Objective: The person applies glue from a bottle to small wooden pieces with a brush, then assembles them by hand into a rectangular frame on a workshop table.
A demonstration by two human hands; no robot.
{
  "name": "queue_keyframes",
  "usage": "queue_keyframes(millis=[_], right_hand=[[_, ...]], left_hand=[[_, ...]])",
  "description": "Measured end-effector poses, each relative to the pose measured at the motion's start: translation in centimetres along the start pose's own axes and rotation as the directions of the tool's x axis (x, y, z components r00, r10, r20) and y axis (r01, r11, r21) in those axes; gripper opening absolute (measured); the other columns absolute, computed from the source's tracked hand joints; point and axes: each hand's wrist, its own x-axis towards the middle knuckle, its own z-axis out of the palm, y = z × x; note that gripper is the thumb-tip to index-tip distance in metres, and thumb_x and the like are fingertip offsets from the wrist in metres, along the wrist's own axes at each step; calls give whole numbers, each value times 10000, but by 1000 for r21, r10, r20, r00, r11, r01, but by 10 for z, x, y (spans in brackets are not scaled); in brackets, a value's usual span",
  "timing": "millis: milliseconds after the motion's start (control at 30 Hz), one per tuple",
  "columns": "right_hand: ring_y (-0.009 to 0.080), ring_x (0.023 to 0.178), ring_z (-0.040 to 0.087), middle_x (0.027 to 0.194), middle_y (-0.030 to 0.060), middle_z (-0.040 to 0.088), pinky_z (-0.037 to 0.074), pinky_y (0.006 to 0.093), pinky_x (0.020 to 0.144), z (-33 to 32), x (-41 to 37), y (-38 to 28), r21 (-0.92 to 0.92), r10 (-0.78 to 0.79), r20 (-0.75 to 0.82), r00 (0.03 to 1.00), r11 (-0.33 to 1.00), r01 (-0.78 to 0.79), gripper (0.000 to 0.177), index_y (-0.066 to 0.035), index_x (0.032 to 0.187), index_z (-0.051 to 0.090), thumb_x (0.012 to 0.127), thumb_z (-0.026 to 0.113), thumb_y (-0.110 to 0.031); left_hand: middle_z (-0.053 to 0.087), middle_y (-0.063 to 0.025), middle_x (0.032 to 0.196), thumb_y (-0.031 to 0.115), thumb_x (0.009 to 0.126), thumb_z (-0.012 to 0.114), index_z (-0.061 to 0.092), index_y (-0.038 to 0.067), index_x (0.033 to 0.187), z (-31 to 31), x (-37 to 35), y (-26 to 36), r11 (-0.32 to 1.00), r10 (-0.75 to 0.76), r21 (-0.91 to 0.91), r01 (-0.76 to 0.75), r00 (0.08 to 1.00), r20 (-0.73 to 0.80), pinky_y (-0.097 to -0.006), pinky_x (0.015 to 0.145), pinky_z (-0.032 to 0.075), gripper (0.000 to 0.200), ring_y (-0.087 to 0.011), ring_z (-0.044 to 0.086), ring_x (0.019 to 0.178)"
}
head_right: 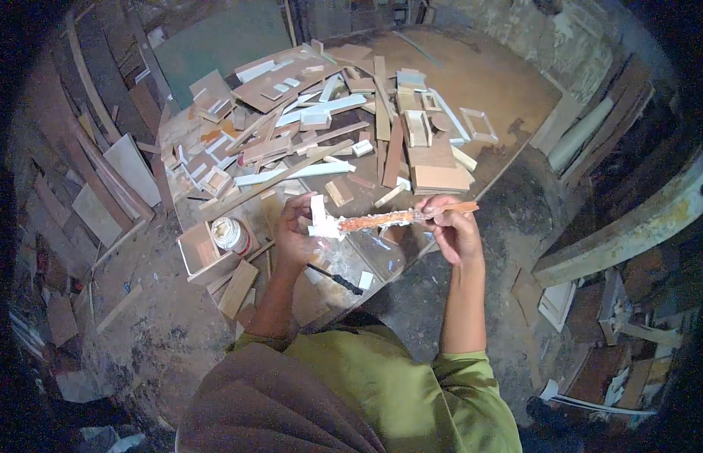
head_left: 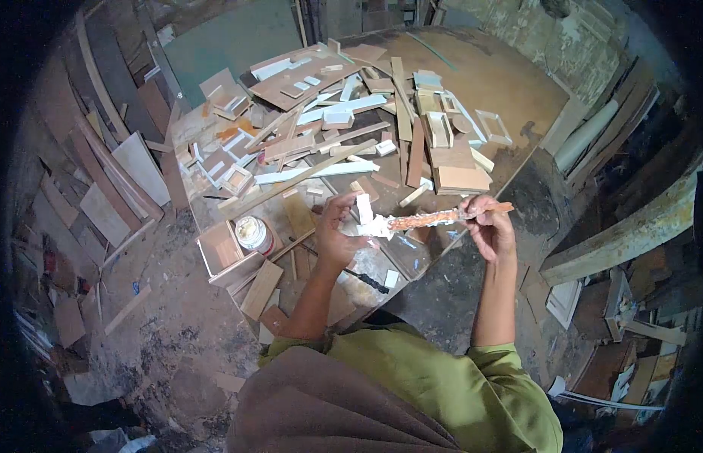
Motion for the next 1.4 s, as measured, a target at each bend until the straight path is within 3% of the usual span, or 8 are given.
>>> queue_keyframes(millis=[267, 367, 533, 700, 967, 1167, 1267, 1400], right_hand=[[253, 868, 561, 882, 179, 573, 477, 354, 804, -18, -1, -9, 28, -62, -18, 998, 998, 63, 168, 50, 776, 560, 637, 477, 3], [235, 860, 560, 883, 174, 578, 495, 327, 751, -1, 3, -12, -2, -57, 25, 998, 998, 57, 175, 50, 778, 566, 633, 489, -9], [215, 806, 558, 889, 174, 583, 484, 262, 675, -13, 8, -8, -44, 0, 35, 999, 999, 2, 197, 39, 796, 577, 624, 499, -18], [259, 832, 570, 886, 194, 574, 502, 367, 795, -7, 8, -13, 24, -66, 44, 997, 998, 65, 191, 65, 794, 556, 630, 496, -11], [218, 782, 553, 880, 165, 547, 518, 289, 696, -10, 13, -12, -68, -26, 30, 999, 997, 28, 154, 34, 792, 541, 655, 509, -27], [219, 812, 555, 883, 169, 574, 466, 278, 701, -2, 14, -12, -20, -53, 11, 999, 998, 53, 177, 43, 777, 567, 626, 496, -18], [219, 805, 556, 872, 169, 577, 472, 281, 700, -3, 16, -12, -44, -28, 44, 999, 999, 30, 181, 48, 781, 570, 627, 495, -11], [229, 834, 565, 877, 173, 577, 492, 307, 738, -8, 15, -13, -25, -47, 40, 998, 999, 48, 175, 51, 782, 568, 635, 493, -10]], left_hand=[[543, -36, 1079, 44, 454, 754, 533, 89, 1120, -8, 0, 9, 998, 2, 59, -2, 1000, 5, -284, 833, 399, 703, -152, 514, 973], [536, -43, 1088, 34, 459, 749, 528, 89, 1127, -4, 1, 13, 997, 64, 28, -65, 997, 46, -292, 858, 399, 705, -164, 511, 998], [525, -57, 1103, 53, 463, 762, 522, 79, 1125, -4, 0, 13, 998, 10, -59, -8, 999, 42, -297, 894, 393, 704, -181, 512, 1019], [529, -57, 1094, 48, 450, 770, 522, 74, 1125, -7, 1, 16, 998, 58, 7, -58, 998, 38, -298, 874, 405, 719, -177, 515, 998], [541, -56, 1082, 42, 407, 789, 529, 74, 1117, -7, 1, 9, 995, 102, 2, -102, 995, 21, -292, 835, 412, 757, -170, 519, 966], [539, -54, 1073, 122, 400, 818, 540, 67, 1121, -7, 2, 18, 992, 78, 90, -82, 996, 51, -286, 829, 409, 775, -165, 521, 947], [538, -60, 1068, 166, 397, 834, 543, 64, 1115, -4, 1, 14, 992, 128, -4, -128, 991, 33, -287, 825, 411, 781, -165, 519, 947], [537, -65, 1069, 189, 383, 850, 540, 62, 1119, -11, -1, 12, 997, 69, 34, -70, 997, 31, -292, 836, 408, 808, -168, 512, 968]])
